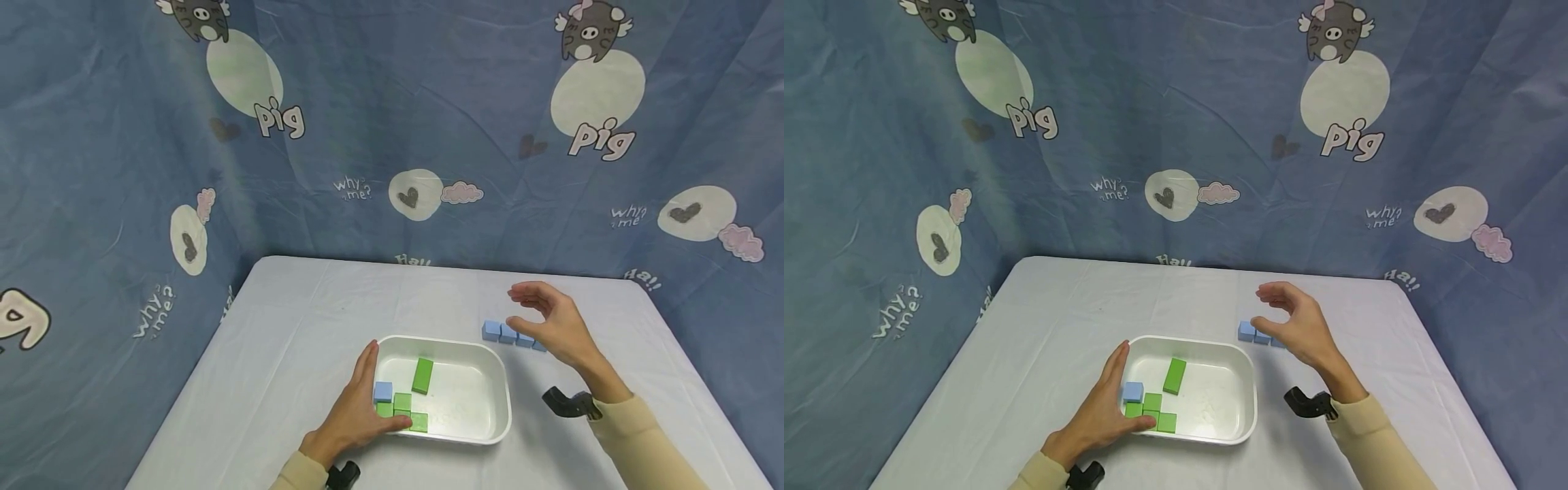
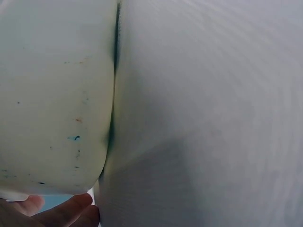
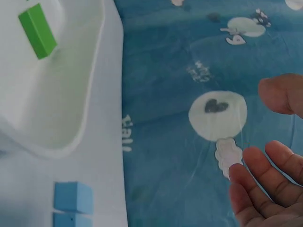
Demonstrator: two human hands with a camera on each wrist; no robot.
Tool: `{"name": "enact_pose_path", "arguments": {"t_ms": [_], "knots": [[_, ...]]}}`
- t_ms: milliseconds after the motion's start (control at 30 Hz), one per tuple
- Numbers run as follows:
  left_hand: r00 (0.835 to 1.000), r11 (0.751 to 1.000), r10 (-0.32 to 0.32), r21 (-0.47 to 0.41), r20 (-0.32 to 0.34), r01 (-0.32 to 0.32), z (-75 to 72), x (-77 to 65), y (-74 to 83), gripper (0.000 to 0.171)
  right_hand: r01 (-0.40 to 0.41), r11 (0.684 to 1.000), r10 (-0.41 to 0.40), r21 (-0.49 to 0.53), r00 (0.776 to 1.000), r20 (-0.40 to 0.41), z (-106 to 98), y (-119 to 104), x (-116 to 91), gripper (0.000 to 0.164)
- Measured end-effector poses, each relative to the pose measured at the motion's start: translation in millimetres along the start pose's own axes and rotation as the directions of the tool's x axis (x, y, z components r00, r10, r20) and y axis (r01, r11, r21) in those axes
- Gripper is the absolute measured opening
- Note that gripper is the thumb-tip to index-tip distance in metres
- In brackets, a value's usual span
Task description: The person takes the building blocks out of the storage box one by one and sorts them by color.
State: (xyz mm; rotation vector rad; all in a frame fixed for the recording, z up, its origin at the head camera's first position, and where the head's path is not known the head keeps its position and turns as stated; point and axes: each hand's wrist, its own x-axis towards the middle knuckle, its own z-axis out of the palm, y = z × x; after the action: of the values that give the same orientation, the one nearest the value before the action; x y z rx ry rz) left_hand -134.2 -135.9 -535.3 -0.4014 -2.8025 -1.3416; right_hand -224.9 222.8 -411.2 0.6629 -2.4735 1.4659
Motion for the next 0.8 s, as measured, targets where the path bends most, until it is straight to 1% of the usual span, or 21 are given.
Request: {"name": "enact_pose_path", "arguments": {"t_ms": [167,300,400,633,800], "knots": [[1.000,1.000,-0.009,-0.008,0.004,0.009,-0.5,0.2,0.4,0.146,-0.002,1.000,0.002,-0.009,1.000,0.020,13,-6,1,0.049],[1.000,1.000,0.003,-0.004,0.004,-0.003,0.2,0.8,-0.6,0.147,0.005,1.000,-0.004,-0.022,0.999,0.041,23,-10,2,0.049],[1.000,1.000,-0.001,-0.008,0.003,0.001,0.2,1.2,-0.3,0.146,0.012,1.000,-0.011,-0.010,0.998,0.058,31,-12,5,0.049],[1.000,1.000,-0.018,-0.018,0.005,0.019,-1.2,0.2,2.3,0.145,0.020,1.000,-0.018,-0.015,0.993,0.119,53,-18,8,0.050],[0.999,0.999,-0.035,-0.020,0.011,0.035,-1.1,-0.2,3.0,0.145,0.042,0.998,-0.036,-0.036,0.986,0.163,71,-20,8,0.051]]}}
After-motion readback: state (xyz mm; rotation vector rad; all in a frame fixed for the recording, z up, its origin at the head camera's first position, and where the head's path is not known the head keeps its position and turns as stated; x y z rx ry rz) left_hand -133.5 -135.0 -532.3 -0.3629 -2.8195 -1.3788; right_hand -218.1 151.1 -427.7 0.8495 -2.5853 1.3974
